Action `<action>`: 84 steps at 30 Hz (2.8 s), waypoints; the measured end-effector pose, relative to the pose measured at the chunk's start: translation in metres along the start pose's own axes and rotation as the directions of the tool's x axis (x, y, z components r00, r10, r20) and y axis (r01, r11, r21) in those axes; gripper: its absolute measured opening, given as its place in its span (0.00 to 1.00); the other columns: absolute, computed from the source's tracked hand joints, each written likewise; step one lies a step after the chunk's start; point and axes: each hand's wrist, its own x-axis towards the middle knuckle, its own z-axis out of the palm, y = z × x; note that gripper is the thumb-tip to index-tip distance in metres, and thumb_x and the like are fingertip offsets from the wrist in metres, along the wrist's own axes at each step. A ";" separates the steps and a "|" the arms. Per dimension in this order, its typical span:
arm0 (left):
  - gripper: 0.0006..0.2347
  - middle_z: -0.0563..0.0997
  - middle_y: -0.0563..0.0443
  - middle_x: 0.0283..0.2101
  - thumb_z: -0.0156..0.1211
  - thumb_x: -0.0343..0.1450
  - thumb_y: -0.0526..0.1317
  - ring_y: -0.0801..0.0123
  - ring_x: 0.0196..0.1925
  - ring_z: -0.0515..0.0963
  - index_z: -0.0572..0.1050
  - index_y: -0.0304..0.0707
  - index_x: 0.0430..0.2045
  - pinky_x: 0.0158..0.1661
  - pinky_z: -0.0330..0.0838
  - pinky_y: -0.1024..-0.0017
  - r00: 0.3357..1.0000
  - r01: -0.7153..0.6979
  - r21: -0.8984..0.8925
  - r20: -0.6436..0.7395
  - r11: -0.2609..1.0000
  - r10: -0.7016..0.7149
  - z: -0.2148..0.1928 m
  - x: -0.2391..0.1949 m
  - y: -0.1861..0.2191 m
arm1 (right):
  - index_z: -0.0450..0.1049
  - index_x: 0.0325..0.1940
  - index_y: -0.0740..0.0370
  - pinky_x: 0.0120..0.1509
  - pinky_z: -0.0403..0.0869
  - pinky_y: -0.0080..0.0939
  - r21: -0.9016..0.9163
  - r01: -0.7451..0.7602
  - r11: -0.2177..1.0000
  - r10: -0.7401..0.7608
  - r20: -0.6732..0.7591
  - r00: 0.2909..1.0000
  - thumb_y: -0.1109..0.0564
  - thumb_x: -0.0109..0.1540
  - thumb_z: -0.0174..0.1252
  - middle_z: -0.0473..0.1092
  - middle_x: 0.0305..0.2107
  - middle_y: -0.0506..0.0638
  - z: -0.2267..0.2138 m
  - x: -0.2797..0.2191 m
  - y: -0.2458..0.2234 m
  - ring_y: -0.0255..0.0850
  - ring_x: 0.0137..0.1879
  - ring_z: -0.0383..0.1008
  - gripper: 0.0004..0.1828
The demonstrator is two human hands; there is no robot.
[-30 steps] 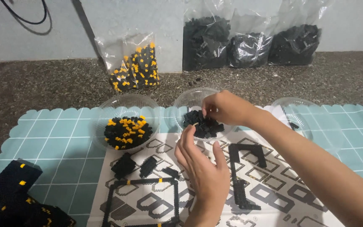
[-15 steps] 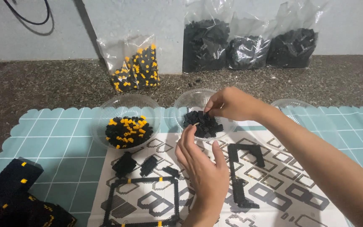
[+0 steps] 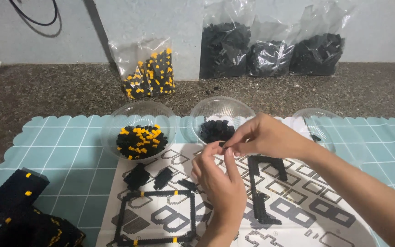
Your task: The person assembles a Lego model by connecting black and grey bricks to form a frame structure. They follow a printed instruction sheet laid out on a table, picking up pieces from bowls and snapping them together by hand.
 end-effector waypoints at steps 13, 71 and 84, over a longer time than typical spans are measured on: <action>0.05 0.74 0.44 0.39 0.47 0.71 0.30 0.64 0.38 0.76 0.66 0.30 0.39 0.39 0.72 0.72 0.983 -0.149 -0.353 0.050 0.924 0.178 -0.001 0.002 0.009 | 0.80 0.39 0.60 0.40 0.83 0.31 0.176 -0.018 0.984 0.073 -0.315 0.946 0.67 0.56 0.56 0.81 0.30 0.52 0.005 -0.013 0.011 0.36 0.31 0.81 0.12; 0.14 0.77 0.47 0.29 0.71 0.64 0.39 0.66 0.26 0.75 0.73 0.27 0.34 0.28 0.73 0.71 0.257 -0.751 -0.283 0.706 0.596 0.660 -0.039 0.005 0.019 | 0.73 0.48 0.67 0.37 0.77 0.29 0.805 -0.041 0.592 0.177 -0.080 0.981 0.64 0.61 0.52 0.76 0.35 0.56 0.035 -0.129 0.098 0.38 0.35 0.77 0.12; 0.25 0.72 0.57 0.49 0.74 0.55 0.42 0.65 0.40 0.78 0.71 0.48 0.44 0.43 0.72 0.64 0.162 -0.450 0.177 0.980 0.876 -0.115 -0.045 0.003 0.051 | 0.72 0.46 0.70 0.40 0.77 0.32 0.853 -0.011 0.522 0.181 -0.098 0.979 0.66 0.61 0.51 0.74 0.37 0.57 0.034 -0.124 0.110 0.37 0.34 0.75 0.10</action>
